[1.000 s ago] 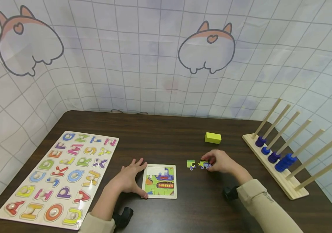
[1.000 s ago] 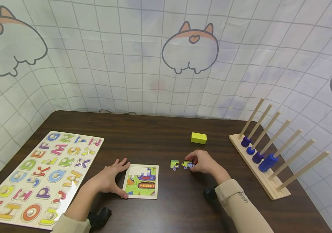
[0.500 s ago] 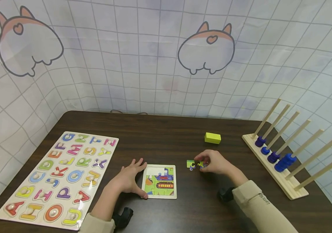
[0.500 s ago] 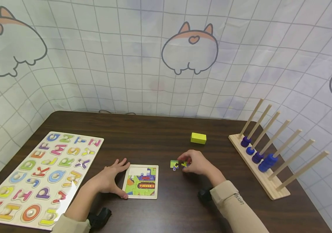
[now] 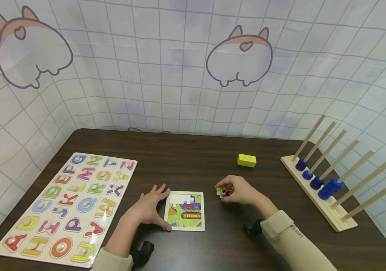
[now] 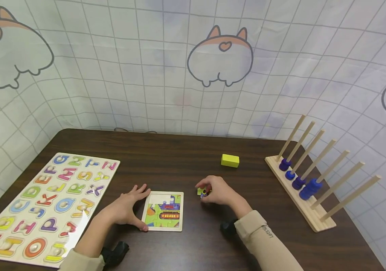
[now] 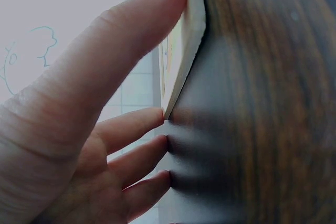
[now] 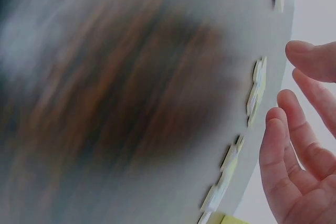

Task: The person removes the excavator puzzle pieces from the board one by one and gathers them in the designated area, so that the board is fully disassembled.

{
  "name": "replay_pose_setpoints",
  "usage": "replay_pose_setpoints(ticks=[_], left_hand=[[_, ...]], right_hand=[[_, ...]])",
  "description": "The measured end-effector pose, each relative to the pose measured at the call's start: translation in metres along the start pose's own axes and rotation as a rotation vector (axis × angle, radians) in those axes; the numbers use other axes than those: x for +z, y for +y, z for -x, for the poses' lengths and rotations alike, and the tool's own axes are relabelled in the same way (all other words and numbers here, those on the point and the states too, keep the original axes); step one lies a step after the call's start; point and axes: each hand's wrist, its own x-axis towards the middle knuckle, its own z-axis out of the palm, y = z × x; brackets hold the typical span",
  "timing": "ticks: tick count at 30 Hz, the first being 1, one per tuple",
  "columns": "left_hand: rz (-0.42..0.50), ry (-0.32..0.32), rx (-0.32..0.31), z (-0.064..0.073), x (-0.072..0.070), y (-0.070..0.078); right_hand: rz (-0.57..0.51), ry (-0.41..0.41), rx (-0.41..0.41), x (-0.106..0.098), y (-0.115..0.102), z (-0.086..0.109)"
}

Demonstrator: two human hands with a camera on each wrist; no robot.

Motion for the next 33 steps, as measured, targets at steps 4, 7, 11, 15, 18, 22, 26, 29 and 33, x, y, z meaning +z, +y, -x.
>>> replay_pose_setpoints(ticks=[4,7,11,15,18,22,26,29,33], left_hand=[[-0.009,0.002,0.0,0.0,0.0,-0.001],[-0.007,0.001,0.0,0.0,0.0,-0.001],[-0.003,0.003,0.0,0.002,-0.001,-0.001],[-0.006,0.006,0.001,0.002,-0.001,0.0],[-0.007,0.005,0.001,0.001,-0.001,0.0],[-0.006,0.005,0.001,0.001,-0.001,0.0],[-0.003,0.006,0.002,0.001,-0.001,0.0],[-0.002,0.005,0.002,0.001,-0.001,0.0],[0.0,0.002,-0.001,0.001,-0.001,0.0]], right_hand=[[-0.014,-0.009,-0.011,0.004,-0.006,-0.005],[-0.007,-0.017,-0.016,0.008,-0.011,-0.009],[-0.01,-0.029,-0.016,0.012,-0.019,-0.014],[-0.021,-0.043,-0.02,0.017,-0.027,-0.019],[-0.026,-0.051,-0.014,0.02,-0.032,-0.022],[-0.028,-0.061,-0.022,0.024,-0.037,-0.026],[-0.029,-0.075,-0.025,0.028,-0.042,-0.029],[-0.039,-0.088,-0.025,0.031,-0.046,-0.031],[-0.046,-0.103,-0.03,0.034,-0.048,-0.032]])
